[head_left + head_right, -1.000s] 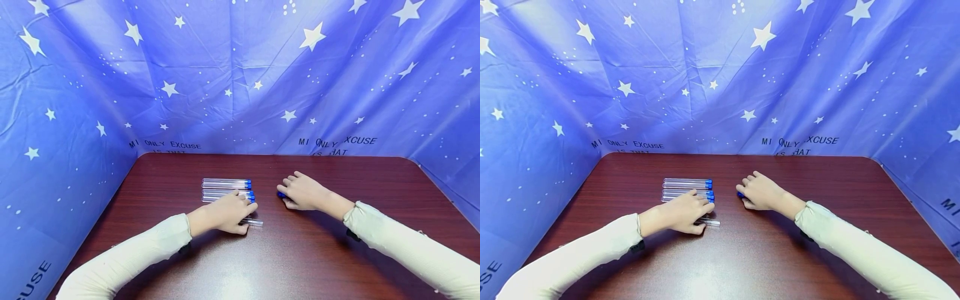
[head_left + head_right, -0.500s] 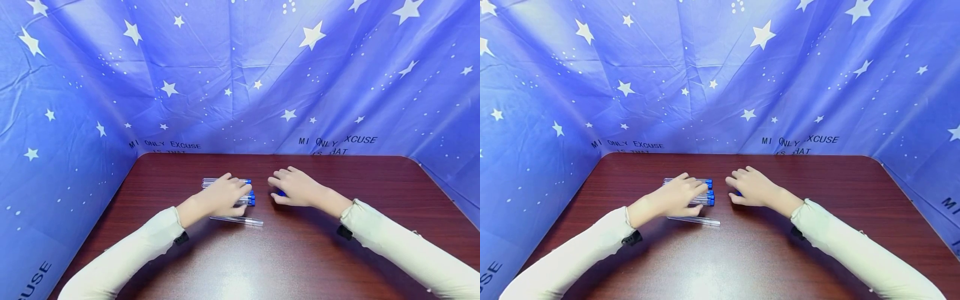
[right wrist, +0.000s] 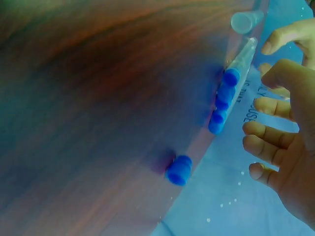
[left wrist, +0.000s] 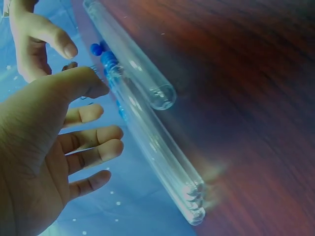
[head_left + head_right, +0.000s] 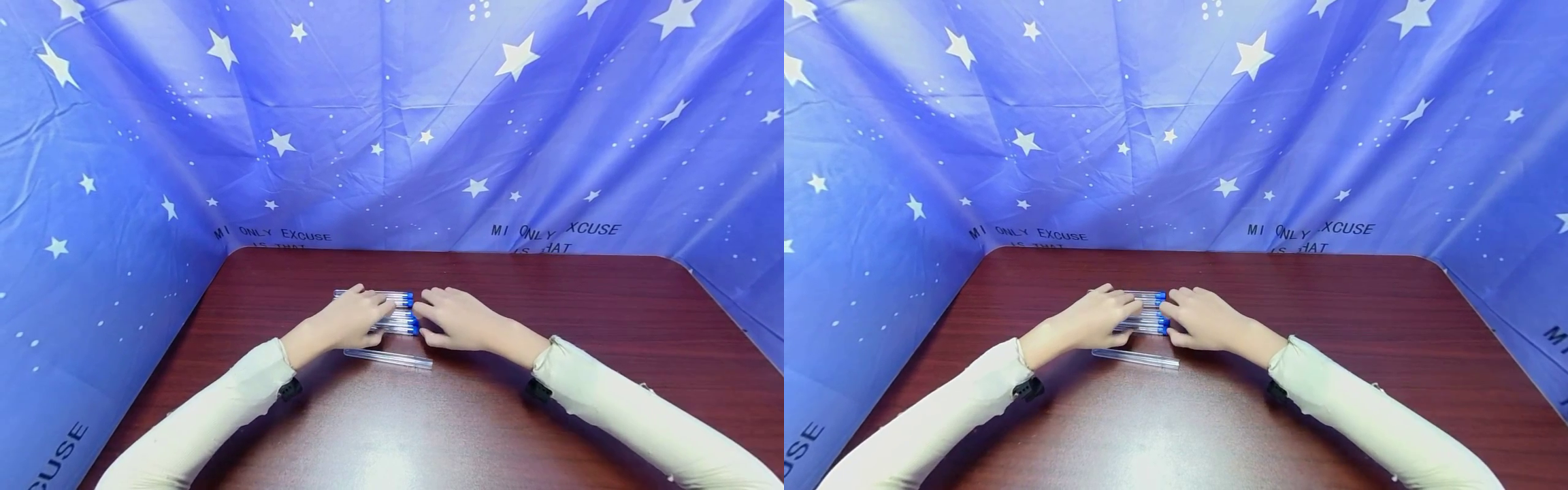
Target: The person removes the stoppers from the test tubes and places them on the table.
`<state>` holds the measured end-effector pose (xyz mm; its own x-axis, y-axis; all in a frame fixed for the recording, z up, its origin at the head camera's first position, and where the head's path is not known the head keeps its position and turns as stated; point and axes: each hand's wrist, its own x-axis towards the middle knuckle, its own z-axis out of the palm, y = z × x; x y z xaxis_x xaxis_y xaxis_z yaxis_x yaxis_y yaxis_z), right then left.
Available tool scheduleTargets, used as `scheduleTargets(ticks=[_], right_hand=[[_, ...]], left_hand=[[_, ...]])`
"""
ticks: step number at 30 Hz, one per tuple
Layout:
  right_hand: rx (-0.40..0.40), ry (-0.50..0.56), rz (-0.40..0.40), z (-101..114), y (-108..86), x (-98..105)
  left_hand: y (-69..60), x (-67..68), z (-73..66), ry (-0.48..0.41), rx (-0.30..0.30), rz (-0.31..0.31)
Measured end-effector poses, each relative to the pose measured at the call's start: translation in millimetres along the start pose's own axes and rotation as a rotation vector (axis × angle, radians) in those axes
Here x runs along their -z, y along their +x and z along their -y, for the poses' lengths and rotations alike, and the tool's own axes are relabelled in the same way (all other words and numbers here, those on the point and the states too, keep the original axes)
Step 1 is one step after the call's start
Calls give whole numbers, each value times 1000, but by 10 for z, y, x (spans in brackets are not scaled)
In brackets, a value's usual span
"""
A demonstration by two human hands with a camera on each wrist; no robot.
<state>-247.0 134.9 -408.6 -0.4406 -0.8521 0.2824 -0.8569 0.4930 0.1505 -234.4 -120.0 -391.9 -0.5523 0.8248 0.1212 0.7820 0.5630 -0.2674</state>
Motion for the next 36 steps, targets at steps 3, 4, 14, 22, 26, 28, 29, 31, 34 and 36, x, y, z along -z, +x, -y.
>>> scheduleTargets(ticks=[3,4,14,22,26,28,29,31,34,36], right_hand=[[11,2,-3,43,28,-30],[14,0,-7,54,34,-39],[29,-81,-40,90,58,-114],[40,-106,-52,98,63,-123],[41,-113,-40,108,68,-129],[39,-114,-27,115,70,-135],[37,-116,-18,121,71,-136],[32,-117,-4,129,74,-136],[24,-124,18,141,79,-136],[22,-129,26,145,80,-138]], left_hand=[[-5,-38,-3,12,8,4],[-5,-48,-4,14,11,6],[2,-114,5,16,21,3],[7,-114,-4,-6,14,-4],[14,-111,-10,-15,15,15],[19,-109,-16,-23,17,32],[23,-108,-19,-26,19,40],[27,-105,-25,-35,21,51],[27,-99,-35,-45,22,49],[26,-99,-40,-53,19,41]])
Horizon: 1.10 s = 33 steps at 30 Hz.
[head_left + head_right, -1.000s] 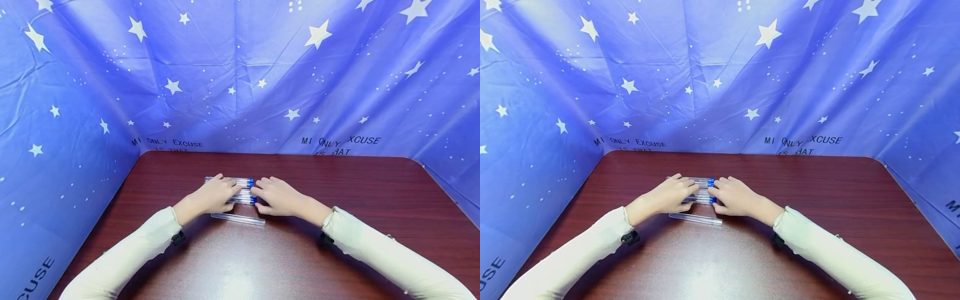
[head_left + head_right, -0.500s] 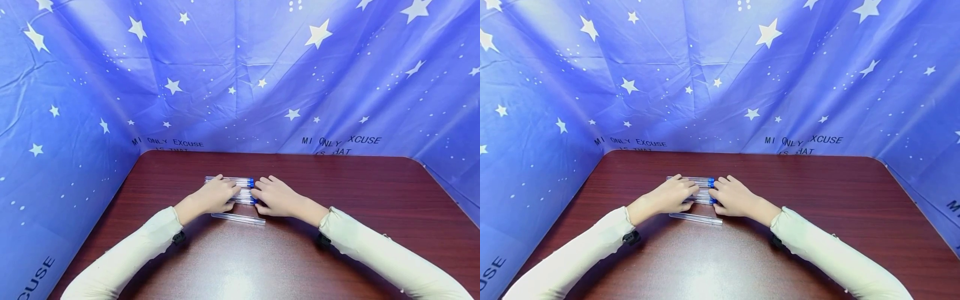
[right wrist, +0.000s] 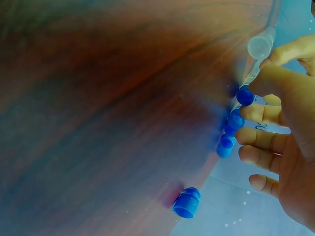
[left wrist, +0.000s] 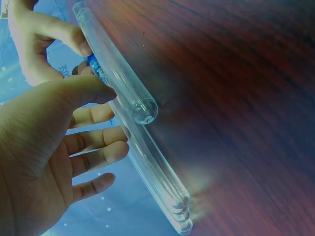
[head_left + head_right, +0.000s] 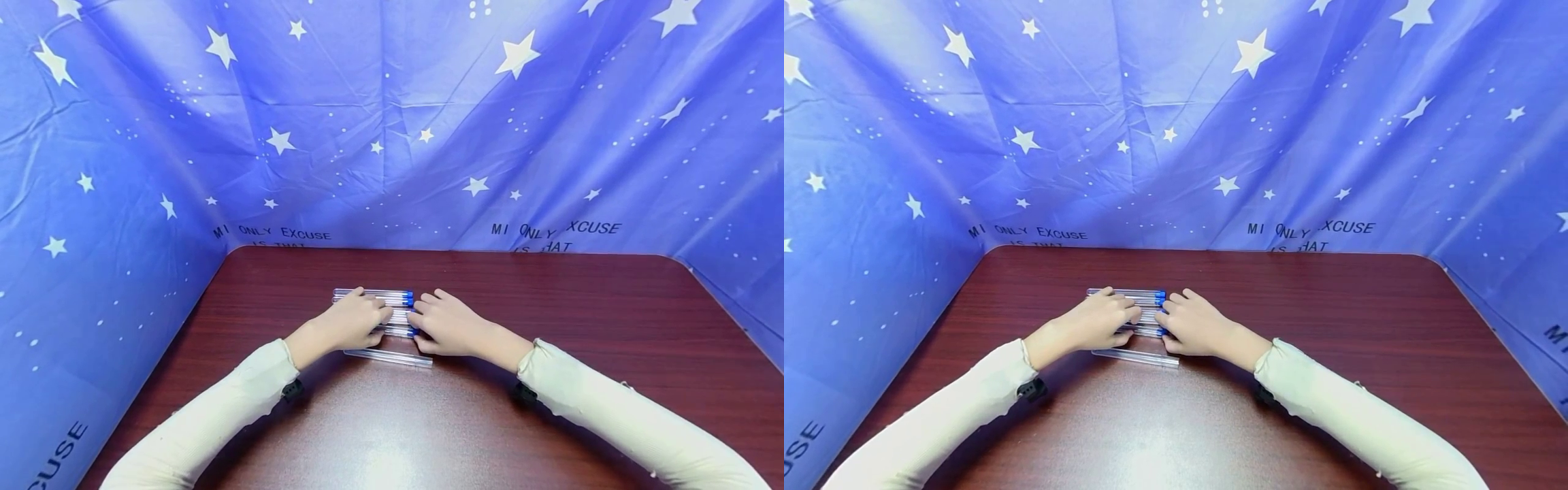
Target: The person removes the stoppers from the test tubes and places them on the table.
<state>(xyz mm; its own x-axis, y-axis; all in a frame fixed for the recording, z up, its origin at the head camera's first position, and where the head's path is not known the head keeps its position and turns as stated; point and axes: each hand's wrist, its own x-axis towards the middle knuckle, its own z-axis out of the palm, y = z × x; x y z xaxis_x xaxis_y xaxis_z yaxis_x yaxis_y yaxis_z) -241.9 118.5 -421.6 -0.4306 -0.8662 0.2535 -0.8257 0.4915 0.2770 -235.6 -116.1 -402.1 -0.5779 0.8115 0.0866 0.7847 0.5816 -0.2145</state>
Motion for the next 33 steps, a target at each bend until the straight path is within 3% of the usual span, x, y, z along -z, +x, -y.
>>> scheduleTargets(ticks=[19,33], right_hand=[[18,12,-7,22,5,4],[-19,44,-20,-54,-17,95]], left_hand=[[5,-52,-35,-23,-20,-10],[7,136,5,-12,-32,-88]])
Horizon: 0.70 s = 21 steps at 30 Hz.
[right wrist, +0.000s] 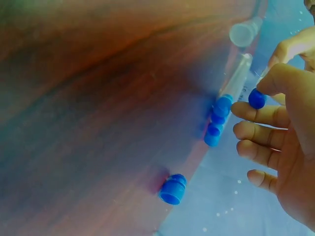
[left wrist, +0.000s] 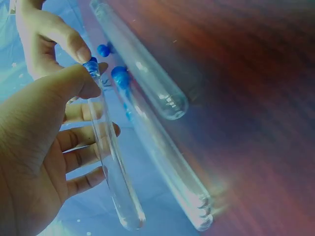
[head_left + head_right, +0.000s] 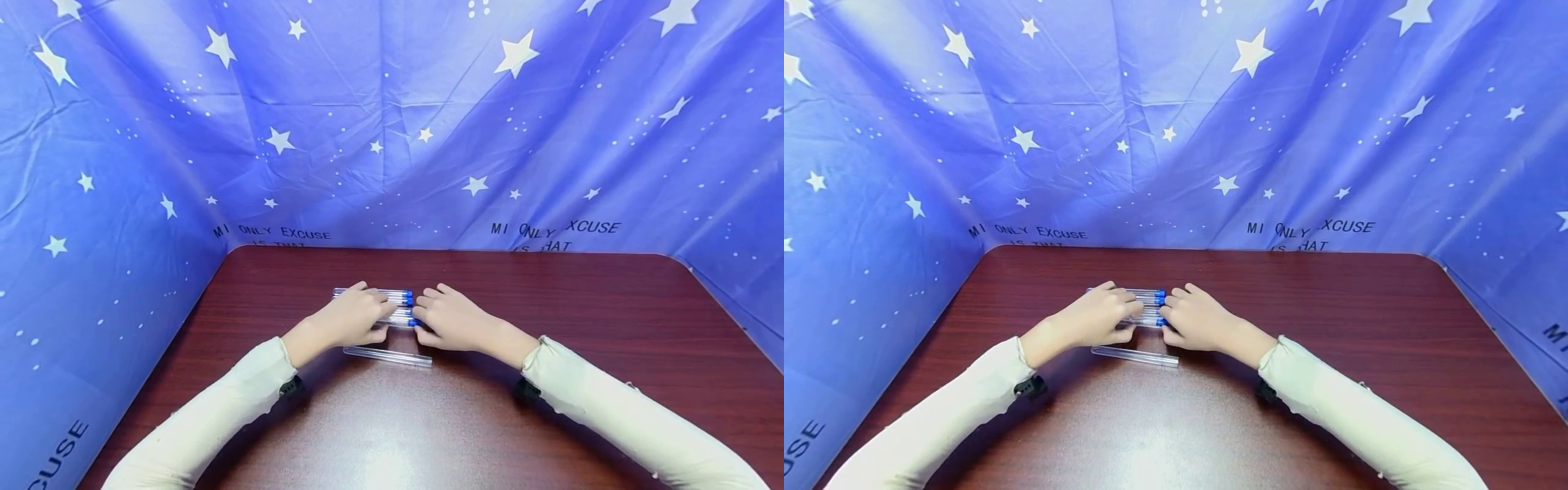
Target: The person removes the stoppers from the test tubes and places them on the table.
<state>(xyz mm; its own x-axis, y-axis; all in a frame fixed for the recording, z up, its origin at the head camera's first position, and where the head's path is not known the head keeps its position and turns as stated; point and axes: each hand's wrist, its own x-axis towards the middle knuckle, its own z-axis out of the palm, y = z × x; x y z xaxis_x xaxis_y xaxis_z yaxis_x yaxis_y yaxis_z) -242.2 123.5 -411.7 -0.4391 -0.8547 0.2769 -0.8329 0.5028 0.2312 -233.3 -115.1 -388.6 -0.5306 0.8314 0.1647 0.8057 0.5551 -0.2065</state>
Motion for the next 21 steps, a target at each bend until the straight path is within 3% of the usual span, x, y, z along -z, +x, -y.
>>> scheduleTargets(ticks=[6,13,21], right_hand=[[-4,1,-72,-74,13,72],[-20,18,-168,-162,40,233],[-57,-29,-211,-249,33,438]], left_hand=[[36,62,52,15,26,-66],[103,150,59,37,11,-233],[231,260,65,56,6,-353]])
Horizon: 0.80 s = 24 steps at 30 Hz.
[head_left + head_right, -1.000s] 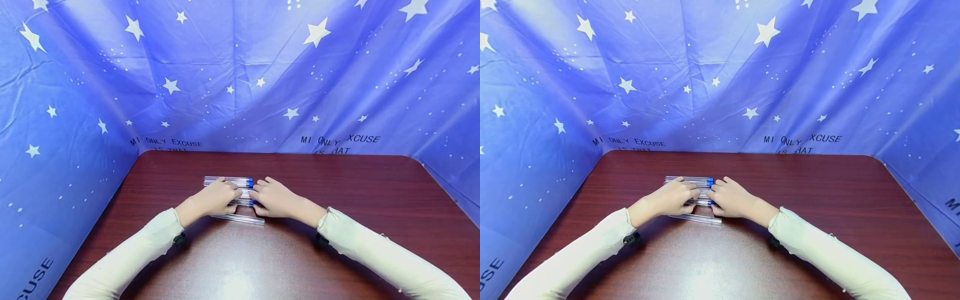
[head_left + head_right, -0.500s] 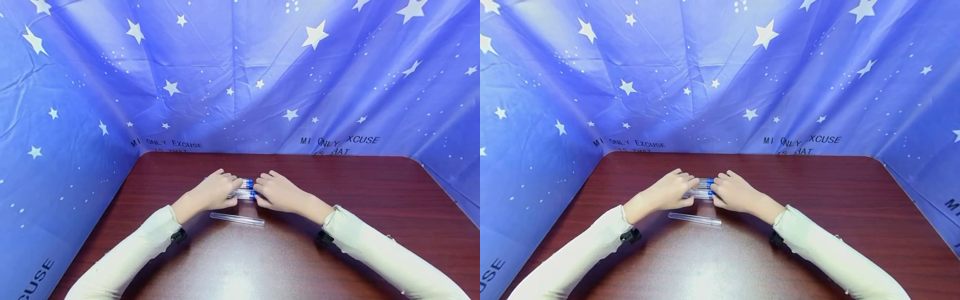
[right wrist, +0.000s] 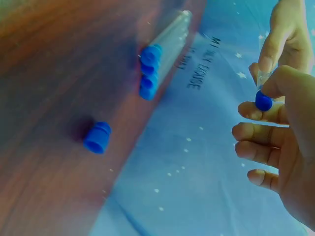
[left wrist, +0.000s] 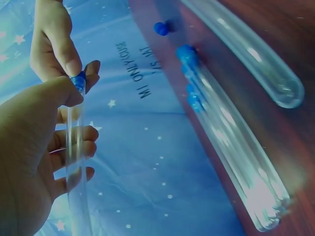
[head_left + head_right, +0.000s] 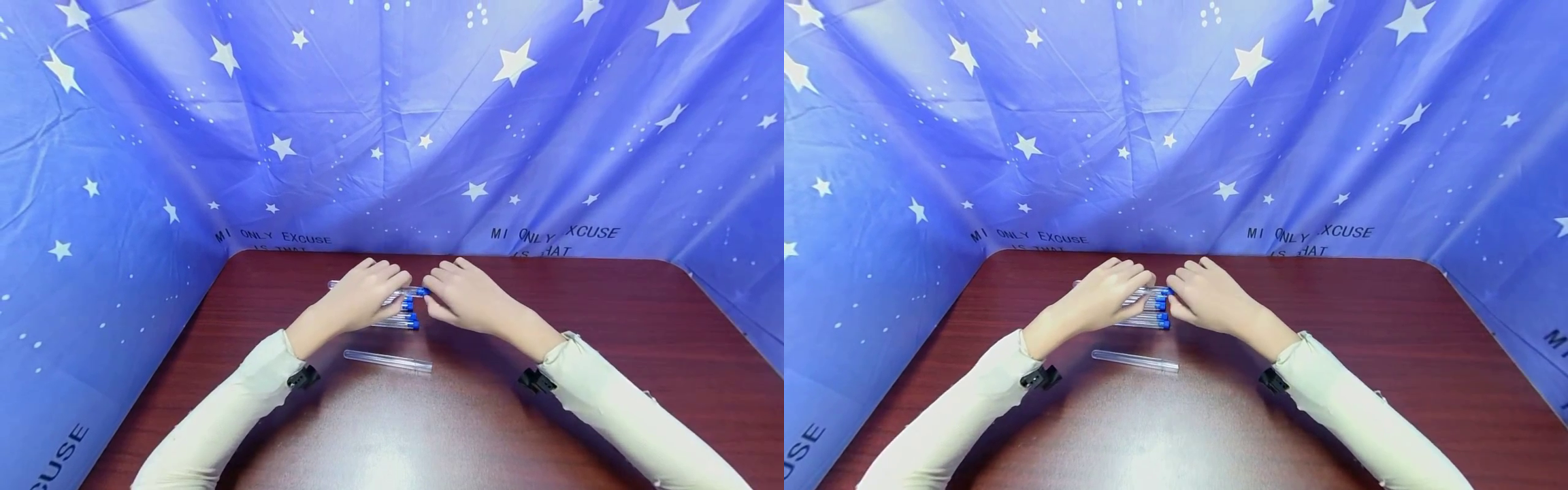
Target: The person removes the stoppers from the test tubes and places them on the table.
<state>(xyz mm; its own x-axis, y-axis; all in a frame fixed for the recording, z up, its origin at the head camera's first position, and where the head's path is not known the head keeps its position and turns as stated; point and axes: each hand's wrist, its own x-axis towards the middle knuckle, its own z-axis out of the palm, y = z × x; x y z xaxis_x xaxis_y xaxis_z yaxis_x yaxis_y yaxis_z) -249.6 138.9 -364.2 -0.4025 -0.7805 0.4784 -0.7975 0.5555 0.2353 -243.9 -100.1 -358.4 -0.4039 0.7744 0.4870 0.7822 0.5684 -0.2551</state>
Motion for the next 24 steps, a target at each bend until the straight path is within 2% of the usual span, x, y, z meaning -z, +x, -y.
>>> scheduleTargets(ticks=[5,9,17,24], right_hand=[[0,-61,-68,-41,0,78],[-5,-57,-122,-79,-7,122],[-27,0,-150,-154,-23,156],[-35,21,-154,-167,-35,168]], left_hand=[[92,9,0,-4,4,-74],[158,31,-3,-1,11,-119],[251,54,-4,13,45,-136],[272,44,4,20,55,-158]])
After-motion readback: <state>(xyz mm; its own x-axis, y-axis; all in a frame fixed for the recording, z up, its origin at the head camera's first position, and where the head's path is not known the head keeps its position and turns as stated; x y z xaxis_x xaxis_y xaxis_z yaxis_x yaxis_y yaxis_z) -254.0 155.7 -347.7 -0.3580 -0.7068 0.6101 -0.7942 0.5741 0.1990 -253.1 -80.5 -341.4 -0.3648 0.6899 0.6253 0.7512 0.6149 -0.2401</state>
